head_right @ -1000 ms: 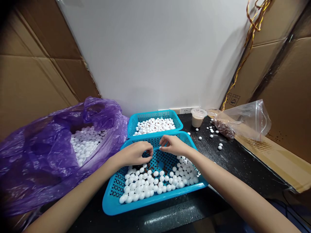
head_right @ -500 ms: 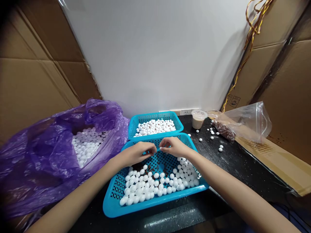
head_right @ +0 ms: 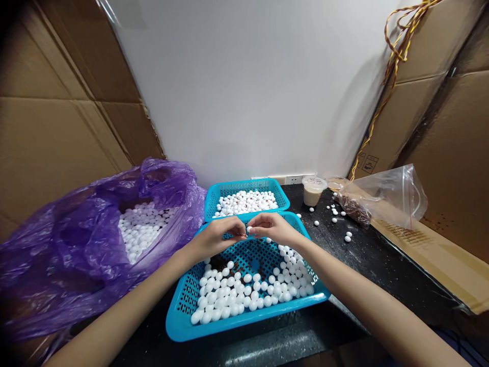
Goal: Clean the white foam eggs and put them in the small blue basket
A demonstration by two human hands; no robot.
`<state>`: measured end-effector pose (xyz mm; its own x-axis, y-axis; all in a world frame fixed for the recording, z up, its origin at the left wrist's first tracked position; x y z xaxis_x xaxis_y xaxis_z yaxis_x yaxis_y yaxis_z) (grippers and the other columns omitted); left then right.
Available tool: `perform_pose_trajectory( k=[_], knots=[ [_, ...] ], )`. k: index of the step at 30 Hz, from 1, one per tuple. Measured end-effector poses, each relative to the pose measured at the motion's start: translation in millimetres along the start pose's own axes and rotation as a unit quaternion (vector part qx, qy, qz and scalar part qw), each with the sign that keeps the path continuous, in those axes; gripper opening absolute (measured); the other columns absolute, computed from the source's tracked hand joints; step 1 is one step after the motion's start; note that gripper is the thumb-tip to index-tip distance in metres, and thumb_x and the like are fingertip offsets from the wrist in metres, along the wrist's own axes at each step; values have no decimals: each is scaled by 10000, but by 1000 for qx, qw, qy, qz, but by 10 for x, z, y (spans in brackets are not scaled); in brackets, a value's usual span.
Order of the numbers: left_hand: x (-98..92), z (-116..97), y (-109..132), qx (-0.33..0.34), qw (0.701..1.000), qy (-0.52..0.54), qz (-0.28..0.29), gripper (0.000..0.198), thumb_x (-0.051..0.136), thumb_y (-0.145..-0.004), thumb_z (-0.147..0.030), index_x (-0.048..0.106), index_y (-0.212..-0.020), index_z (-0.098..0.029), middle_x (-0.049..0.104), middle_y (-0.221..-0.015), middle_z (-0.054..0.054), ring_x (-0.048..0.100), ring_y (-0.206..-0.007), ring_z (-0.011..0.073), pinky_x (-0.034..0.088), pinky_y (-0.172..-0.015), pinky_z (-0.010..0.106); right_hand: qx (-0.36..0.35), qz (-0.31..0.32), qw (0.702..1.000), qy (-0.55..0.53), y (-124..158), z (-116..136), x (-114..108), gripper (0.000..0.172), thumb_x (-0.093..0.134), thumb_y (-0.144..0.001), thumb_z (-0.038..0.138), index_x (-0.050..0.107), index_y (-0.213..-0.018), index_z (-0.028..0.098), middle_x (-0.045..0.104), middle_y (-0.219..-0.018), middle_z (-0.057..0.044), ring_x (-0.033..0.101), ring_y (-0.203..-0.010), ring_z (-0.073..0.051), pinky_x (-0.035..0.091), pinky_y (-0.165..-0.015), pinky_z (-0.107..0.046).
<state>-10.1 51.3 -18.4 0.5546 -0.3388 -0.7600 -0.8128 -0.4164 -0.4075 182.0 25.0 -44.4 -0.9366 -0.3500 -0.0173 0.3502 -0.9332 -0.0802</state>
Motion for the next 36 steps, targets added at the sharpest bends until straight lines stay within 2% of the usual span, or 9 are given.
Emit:
perform_pose_trajectory(
  k=[20,32,36],
  knots=[
    [-7,-7,-13,-3,1000,-7,-12,49,571,-817,-146,528,-800,-159,543,-780,-16,564,-697,85,488,-645,206,-2,21,1000,8,9,17,8,247,727,-689,341,689,-855,163,710,-839,-47,655,-830,-169,490,-855,-370],
    [-18,-17,-21,0,1000,-25,-16,36,534,-817,-138,529,-786,-155,535,-771,-3,544,-705,101,479,-640,219,11,1,1000,0,8,-8,17,270,755,-639,364,693,-823,176,715,-787,-31,660,-788,-173,500,-829,-372],
    [-18,-21,-21,9,1000,-7,-23,40,550,-840,-191,546,-864,-159,526,-866,15,561,-733,99,497,-654,222,4,-1,1000,4,22,16,17,234,749,-653,340,690,-812,178,707,-764,-21,657,-754,-162,505,-796,-356]
  ],
)
Point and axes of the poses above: each hand's wrist, its own y-axis away from the middle knuckle, its own x-axis out of the palm, z = x × y, the point moved 1 cm from there along -y, towards the middle knuckle
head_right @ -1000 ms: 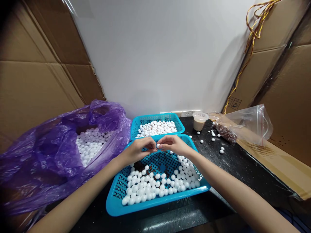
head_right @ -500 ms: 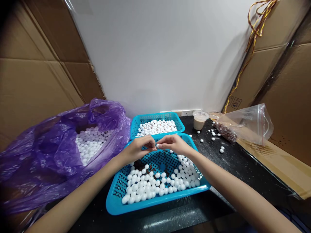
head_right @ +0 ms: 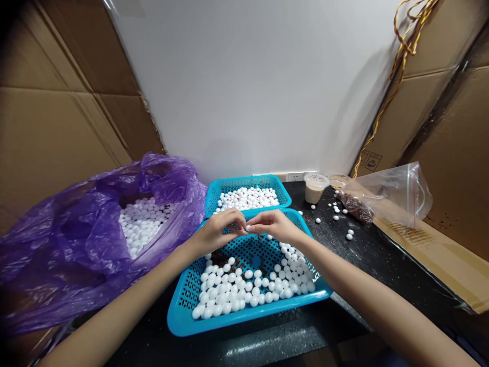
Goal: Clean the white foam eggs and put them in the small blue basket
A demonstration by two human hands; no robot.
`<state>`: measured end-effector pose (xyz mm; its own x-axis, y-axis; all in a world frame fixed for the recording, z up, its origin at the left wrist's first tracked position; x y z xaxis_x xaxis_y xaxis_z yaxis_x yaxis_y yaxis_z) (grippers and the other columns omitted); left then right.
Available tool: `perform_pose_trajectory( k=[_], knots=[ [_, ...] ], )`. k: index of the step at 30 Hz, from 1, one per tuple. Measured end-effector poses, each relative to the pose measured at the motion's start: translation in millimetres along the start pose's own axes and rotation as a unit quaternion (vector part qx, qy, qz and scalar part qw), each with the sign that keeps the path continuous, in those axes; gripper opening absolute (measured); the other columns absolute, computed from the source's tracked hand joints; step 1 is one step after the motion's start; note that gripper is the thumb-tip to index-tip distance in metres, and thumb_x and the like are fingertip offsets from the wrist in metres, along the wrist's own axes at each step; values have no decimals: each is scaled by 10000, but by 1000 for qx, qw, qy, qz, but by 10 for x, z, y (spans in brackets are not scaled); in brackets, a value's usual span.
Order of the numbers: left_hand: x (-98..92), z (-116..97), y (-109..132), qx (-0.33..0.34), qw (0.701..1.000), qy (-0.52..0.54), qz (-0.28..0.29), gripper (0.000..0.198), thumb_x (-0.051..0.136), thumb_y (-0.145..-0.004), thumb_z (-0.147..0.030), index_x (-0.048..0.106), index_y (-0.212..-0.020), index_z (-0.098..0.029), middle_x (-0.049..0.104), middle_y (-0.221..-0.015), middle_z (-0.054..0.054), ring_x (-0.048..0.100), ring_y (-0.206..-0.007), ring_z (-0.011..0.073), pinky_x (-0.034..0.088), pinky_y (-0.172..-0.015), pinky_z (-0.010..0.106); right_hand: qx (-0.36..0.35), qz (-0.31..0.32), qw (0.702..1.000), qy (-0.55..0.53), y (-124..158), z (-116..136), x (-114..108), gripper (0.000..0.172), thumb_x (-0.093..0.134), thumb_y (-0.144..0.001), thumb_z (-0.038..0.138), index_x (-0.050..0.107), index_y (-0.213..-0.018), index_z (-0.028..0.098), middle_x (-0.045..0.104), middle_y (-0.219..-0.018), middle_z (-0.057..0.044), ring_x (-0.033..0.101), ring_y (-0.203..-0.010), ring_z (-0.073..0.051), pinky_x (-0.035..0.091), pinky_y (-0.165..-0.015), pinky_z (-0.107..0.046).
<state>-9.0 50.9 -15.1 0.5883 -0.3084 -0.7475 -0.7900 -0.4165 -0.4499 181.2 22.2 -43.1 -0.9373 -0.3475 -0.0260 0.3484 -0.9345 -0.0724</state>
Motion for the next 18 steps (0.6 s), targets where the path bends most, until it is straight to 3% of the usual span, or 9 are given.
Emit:
perform_pose_trajectory(
  k=[3,8,18],
  knots=[
    [-6,-3,7,18,999,-46,1,131,550,-857,-222,560,-978,-172,519,-921,31,554,-762,108,486,-687,244,-15,3,1000,-4,18,26,-8,210,744,-666,306,673,-820,182,704,-789,-16,659,-768,-155,509,-794,-343],
    [3,-10,18,48,987,-152,36,205,470,-905,-252,565,-1080,-201,531,-919,40,549,-785,126,472,-687,256,-7,6,1000,-27,39,48,-41,334,769,-637,284,602,-912,194,694,-812,-9,668,-822,-169,521,-818,-364],
    [13,-101,-19,101,965,-237,39,229,381,-946,-250,581,-1009,-158,583,-875,57,550,-776,139,471,-664,268,-4,39,999,-24,74,112,-59,305,750,-666,258,584,-909,182,691,-810,-19,675,-818,-175,523,-825,-374]
  ],
)
Point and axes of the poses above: each hand's wrist, its own y-axis away from the middle knuckle, its own x-axis out of the palm, z = x × y, the point moved 1 cm from there along -y, towards the middle knuckle
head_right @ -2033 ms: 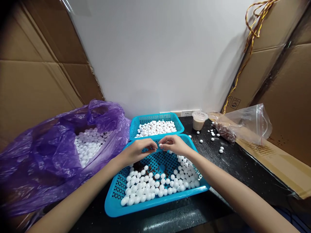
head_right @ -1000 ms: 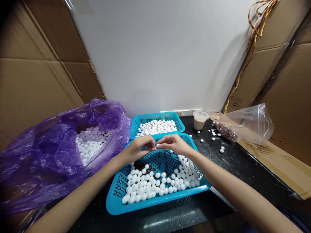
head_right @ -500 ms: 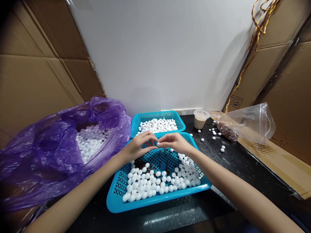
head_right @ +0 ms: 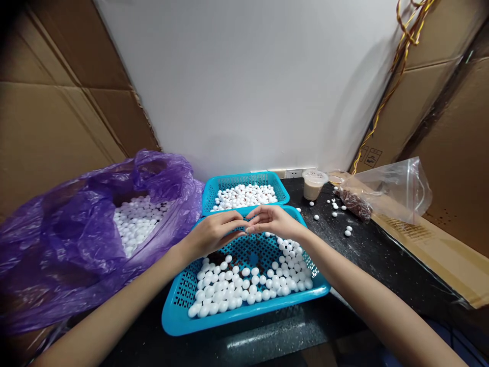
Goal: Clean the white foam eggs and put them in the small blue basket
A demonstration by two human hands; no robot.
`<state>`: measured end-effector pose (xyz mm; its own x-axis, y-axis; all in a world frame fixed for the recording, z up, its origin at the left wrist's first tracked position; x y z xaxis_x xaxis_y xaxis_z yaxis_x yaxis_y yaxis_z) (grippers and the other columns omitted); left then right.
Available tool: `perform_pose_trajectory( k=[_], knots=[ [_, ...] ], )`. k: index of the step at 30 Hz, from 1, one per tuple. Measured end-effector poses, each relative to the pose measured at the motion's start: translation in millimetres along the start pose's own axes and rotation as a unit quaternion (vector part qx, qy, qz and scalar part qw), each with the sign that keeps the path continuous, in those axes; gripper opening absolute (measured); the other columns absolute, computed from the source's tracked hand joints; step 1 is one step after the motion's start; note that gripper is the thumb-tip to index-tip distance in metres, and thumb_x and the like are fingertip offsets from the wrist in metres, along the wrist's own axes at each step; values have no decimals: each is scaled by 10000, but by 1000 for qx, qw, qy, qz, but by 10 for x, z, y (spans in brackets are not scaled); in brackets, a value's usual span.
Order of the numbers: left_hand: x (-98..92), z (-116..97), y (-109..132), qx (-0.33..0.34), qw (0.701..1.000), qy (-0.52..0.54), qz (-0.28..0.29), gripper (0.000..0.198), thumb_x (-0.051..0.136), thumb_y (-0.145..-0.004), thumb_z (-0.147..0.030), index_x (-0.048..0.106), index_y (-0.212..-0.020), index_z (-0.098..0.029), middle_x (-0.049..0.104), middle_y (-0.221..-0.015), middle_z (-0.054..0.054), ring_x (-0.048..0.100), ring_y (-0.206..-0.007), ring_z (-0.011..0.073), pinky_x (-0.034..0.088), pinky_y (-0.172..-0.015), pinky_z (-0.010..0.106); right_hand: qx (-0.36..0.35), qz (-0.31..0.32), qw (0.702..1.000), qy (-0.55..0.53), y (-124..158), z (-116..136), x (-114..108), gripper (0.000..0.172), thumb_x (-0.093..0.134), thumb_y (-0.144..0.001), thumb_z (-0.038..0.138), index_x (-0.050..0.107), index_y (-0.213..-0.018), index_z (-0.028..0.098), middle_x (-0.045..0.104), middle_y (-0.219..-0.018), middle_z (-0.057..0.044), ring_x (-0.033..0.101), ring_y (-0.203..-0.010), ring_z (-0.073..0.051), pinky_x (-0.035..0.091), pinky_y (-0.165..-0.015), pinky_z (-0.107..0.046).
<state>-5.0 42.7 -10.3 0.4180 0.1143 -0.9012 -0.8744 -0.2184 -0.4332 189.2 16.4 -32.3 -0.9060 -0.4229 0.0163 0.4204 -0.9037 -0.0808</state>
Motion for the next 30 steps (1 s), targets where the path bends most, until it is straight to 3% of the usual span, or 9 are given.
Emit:
perform_pose_trajectory(
  k=[15,21,27,30],
  knots=[
    [1,13,12,-2,999,48,-15,206,408,-938,-245,583,-1017,-171,582,-865,42,557,-763,120,471,-662,245,-10,3,1000,-6,-25,-65,-24,288,754,-663,256,599,-892,176,687,-821,-27,668,-810,-167,529,-793,-346],
    [25,101,36,-58,996,33,-66,270,535,-875,-287,525,-1124,-187,550,-939,40,572,-829,143,495,-702,267,-26,-69,997,-18,-44,-48,-41,301,761,-648,280,584,-872,185,668,-813,-25,650,-775,-153,530,-729,-314],
    [32,85,40,-72,996,32,-33,214,498,-878,-188,535,-1089,-184,535,-988,49,573,-867,159,495,-722,279,-42,-186,982,4,-61,-66,-127,286,777,-604,318,598,-782,186,627,-820,-4,635,-733,-148,518,-758,-336],
    [34,76,43,-78,996,26,-18,179,493,-877,-183,552,-1045,-185,542,-986,45,583,-834,155,494,-703,275,-46,-211,976,-15,-69,-92,-157,290,780,-599,325,609,-788,186,639,-841,-9,642,-766,-158,512,-793,-348]
  ],
)
Point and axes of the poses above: each hand's wrist, its own y-axis away from the middle knuckle, its own x-axis out of the palm, z = x × y, the point moved 1 cm from there along -y, towards the middle knuckle
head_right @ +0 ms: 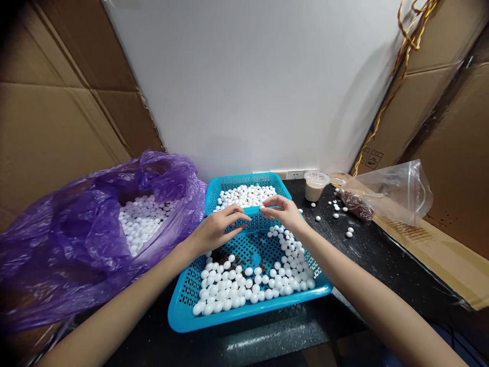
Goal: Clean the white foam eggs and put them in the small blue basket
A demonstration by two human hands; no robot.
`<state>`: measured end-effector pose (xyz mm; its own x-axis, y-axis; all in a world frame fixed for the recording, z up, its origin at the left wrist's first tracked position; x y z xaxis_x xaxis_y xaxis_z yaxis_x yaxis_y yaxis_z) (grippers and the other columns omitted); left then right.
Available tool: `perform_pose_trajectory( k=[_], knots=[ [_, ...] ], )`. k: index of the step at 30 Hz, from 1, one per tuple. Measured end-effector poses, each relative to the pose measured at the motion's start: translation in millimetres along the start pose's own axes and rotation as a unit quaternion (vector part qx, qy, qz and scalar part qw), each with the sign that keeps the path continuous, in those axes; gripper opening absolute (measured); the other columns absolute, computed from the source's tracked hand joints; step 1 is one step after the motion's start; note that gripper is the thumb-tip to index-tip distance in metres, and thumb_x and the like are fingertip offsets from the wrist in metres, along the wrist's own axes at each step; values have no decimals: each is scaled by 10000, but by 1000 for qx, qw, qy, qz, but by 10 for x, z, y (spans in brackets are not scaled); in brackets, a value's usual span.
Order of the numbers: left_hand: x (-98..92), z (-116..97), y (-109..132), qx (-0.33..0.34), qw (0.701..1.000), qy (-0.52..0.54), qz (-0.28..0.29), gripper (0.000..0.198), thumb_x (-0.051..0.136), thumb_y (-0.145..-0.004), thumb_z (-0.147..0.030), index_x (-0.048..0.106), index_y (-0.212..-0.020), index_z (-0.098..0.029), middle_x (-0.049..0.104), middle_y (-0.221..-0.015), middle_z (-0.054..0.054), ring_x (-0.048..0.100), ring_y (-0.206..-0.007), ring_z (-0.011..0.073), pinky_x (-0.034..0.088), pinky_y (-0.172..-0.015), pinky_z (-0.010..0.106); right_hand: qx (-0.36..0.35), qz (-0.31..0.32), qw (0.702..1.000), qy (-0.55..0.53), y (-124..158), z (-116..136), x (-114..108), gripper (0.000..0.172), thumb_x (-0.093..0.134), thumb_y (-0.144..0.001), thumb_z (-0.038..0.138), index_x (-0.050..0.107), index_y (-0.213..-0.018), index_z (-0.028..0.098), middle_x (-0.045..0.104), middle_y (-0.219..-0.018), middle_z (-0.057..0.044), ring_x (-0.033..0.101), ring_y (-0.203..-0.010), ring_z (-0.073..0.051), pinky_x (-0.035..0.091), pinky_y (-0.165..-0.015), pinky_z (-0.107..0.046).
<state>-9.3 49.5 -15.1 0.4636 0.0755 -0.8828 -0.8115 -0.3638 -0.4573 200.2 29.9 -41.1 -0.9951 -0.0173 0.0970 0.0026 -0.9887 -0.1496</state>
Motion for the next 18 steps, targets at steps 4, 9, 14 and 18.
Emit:
perform_pose_trajectory(
  k=[4,9,14,18],
  knots=[
    [-11,5,-4,-23,998,23,-52,194,517,-883,-240,538,-1065,-179,572,-979,46,581,-884,163,491,-744,287,18,69,997,-13,42,24,40,266,759,-643,307,639,-847,187,678,-843,-26,652,-822,-165,500,-823,-343],
    [-24,-5,-9,42,994,82,-53,193,523,-884,-243,576,-1052,-166,584,-941,57,565,-880,156,487,-756,285,37,159,986,-22,126,89,117,273,751,-664,261,628,-894,179,699,-836,-33,662,-833,-168,504,-808,-345],
    [11,23,4,44,989,135,-44,239,552,-865,-243,599,-1096,-202,573,-940,58,551,-845,147,490,-716,282,30,177,983,-25,136,104,123,230,756,-661,206,608,-835,175,690,-791,-13,664,-782,-150,507,-781,-318],
    [35,40,-5,29,978,207,-28,266,611,-823,-245,621,-1088,-245,565,-935,49,538,-805,129,474,-594,209,36,183,982,-29,140,118,122,244,762,-646,175,603,-831,175,687,-767,-2,666,-747,-139,516,-756,-302]
  ],
)
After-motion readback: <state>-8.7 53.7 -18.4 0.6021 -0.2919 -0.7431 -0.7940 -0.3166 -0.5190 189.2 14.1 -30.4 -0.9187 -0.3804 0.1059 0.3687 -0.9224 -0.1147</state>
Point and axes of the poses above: each hand's wrist, its own y-axis away from the middle knuckle, its own x-axis out of the palm, z = x × y, the point moved 1 cm from there along -y, towards the middle knuckle
